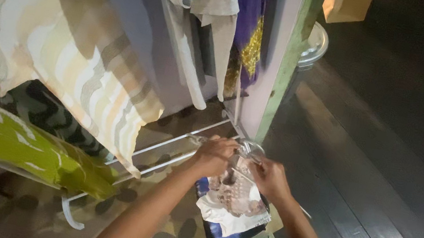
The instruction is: The person hangs several garments on a clothes rack using hangers. They pick up each item, place it on a hanger, and hang it on the rack one by one.
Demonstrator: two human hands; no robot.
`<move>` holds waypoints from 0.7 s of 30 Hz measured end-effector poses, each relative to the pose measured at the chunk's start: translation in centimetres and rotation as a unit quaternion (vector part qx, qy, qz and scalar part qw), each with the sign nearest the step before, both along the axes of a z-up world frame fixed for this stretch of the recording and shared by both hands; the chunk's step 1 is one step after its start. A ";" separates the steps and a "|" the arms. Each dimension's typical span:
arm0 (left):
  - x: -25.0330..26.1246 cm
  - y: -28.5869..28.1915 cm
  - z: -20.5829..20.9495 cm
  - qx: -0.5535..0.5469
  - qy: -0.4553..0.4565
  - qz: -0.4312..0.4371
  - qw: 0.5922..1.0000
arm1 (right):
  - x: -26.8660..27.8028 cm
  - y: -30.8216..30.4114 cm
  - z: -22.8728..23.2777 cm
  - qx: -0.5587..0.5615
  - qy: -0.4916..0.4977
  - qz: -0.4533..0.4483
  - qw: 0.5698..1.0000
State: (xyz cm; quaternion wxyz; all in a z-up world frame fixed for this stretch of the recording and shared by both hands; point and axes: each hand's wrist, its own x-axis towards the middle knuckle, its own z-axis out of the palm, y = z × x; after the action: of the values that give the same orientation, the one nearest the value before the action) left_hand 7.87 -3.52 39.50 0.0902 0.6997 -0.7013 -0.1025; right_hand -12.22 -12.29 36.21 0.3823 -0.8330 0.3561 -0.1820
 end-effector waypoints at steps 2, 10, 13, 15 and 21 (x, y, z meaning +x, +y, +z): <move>0.5 0.7 0.1 -0.005 0.127 0.061 0.990 | 1.0 -0.4 -0.7 0.060 0.071 -0.046 0.995; 0.5 1.0 -1.0 -0.131 0.187 0.051 0.972 | -2.8 1.2 -10.9 -0.213 -0.142 -0.205 0.945; -0.9 1.3 0.2 -0.155 0.241 0.037 0.957 | -2.7 5.1 -14.8 -0.166 -0.172 -0.094 0.966; -2.0 1.9 1.8 -0.153 0.275 0.035 0.948 | -1.4 5.7 -15.3 -0.271 -0.130 -0.113 0.947; -3.1 3.0 5.2 -0.067 0.281 0.091 0.953 | 0.2 3.1 -16.6 -0.041 0.214 -0.193 0.957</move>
State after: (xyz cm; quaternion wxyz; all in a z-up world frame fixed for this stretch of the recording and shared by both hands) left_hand 4.77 -0.54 44.66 0.3396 0.6956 -0.5863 -0.2388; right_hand -11.98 -9.18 19.64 0.2206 -0.7830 0.5755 -0.0838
